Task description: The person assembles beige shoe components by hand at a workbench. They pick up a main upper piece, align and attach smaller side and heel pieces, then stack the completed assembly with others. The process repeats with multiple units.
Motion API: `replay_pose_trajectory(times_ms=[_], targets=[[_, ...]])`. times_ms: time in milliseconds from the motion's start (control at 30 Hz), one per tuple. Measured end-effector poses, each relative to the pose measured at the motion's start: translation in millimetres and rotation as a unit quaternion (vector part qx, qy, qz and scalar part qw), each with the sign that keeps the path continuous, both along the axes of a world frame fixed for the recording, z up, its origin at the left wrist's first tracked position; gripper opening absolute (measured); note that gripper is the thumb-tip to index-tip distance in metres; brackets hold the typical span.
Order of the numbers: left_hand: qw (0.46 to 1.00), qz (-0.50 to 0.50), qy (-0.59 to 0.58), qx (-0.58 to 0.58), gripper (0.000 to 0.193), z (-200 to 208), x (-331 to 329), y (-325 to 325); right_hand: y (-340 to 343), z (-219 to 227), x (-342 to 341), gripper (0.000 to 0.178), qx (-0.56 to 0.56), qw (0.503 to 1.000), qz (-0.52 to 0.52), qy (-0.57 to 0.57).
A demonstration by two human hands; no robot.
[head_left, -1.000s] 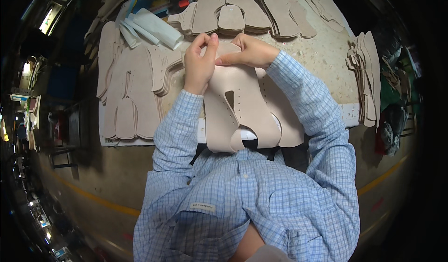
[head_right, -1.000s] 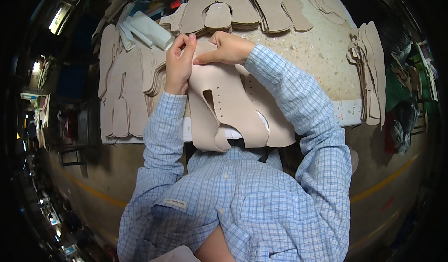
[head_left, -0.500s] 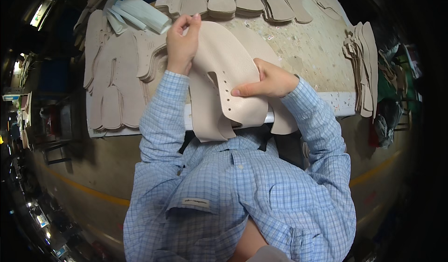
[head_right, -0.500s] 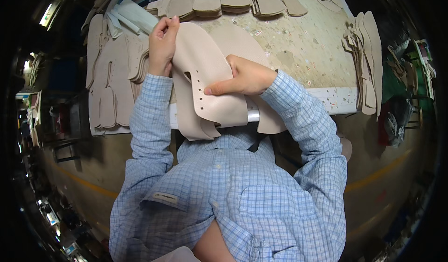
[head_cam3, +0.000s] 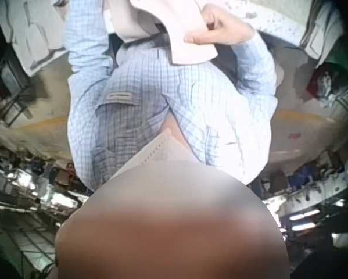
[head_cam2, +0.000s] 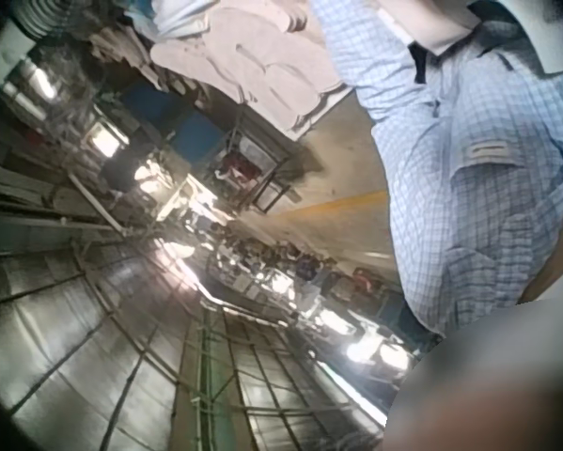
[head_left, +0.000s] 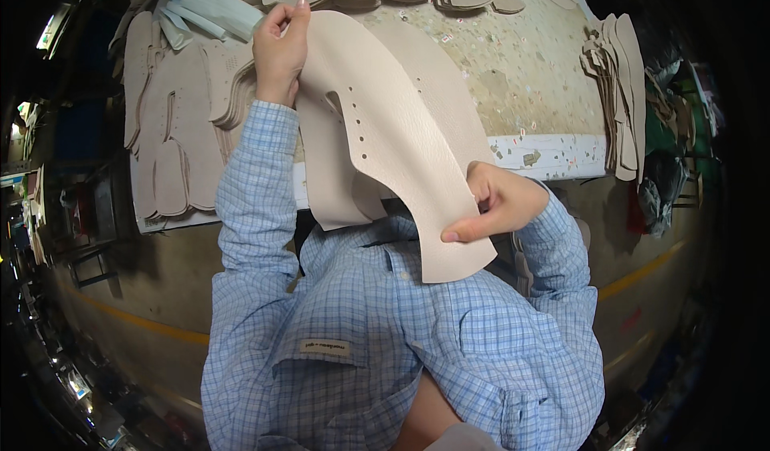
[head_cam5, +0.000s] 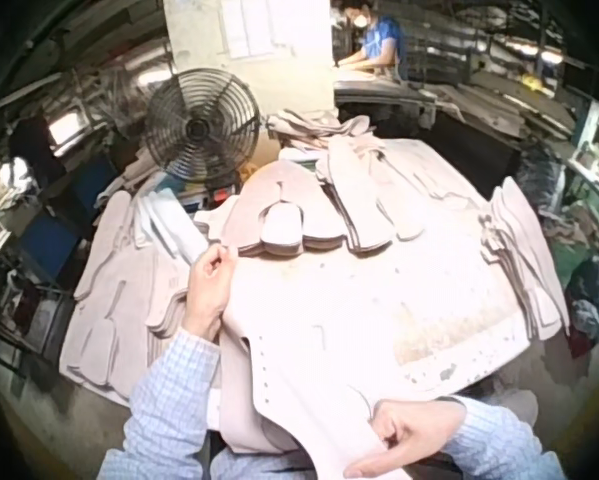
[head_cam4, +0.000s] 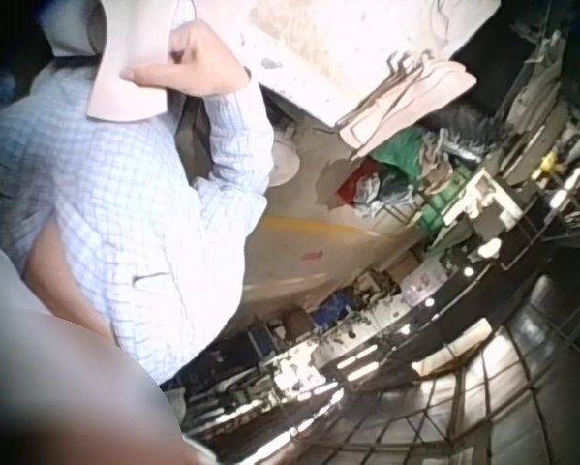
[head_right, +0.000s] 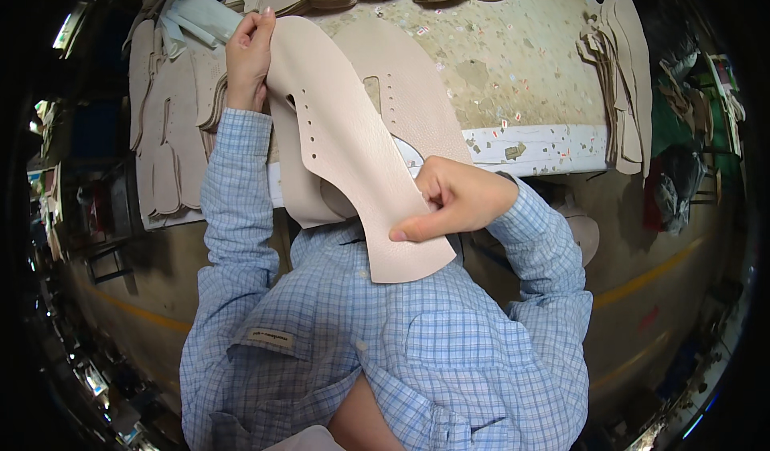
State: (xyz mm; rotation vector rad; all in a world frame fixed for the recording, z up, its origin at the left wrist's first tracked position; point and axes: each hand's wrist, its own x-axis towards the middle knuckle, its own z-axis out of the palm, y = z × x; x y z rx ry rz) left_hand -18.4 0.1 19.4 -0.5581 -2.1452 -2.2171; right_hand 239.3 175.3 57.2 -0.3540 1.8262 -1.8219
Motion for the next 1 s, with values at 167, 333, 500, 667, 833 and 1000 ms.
replay_pose_trajectory(times_ms=[167, 333, 500, 667, 833, 1000], targets=[[1.0, 0.001, -0.021, 0.006, 0.03, 1.8, -0.4, 0.6, 11.7, 2.4, 13.6, 0.024, -0.028, 0.996, 0.081, 0.003], [0.992, -0.049, -0.115, -0.005, 0.032, -2.8, 15.2, 12.1, 31.8, 30.3, 1.5, 0.012, -0.066, 0.962, 0.255, 0.076], [0.978, -0.1, -0.168, -0.069, 0.039, -6.5, 27.6, 14.3, 48.3, 64.2, -30.2, 0.016, -0.029, 0.961, 0.231, 0.146], [0.936, -0.214, -0.241, -0.138, 0.044, 0.1, 35.0, -9.4, 38.5, 33.4, -107.0, 0.027, 0.103, 0.932, -0.267, 0.221], [0.954, -0.204, -0.219, -0.002, 0.041, 5.6, 50.4, -7.5, 17.5, -26.0, -162.1, 0.035, 0.224, 0.869, -0.34, 0.28], [0.97, -0.123, -0.198, 0.061, 0.044, 10.3, 66.6, 0.4, 0.9, -30.1, -143.6, 0.037, 0.2, 0.875, -0.374, 0.233]])
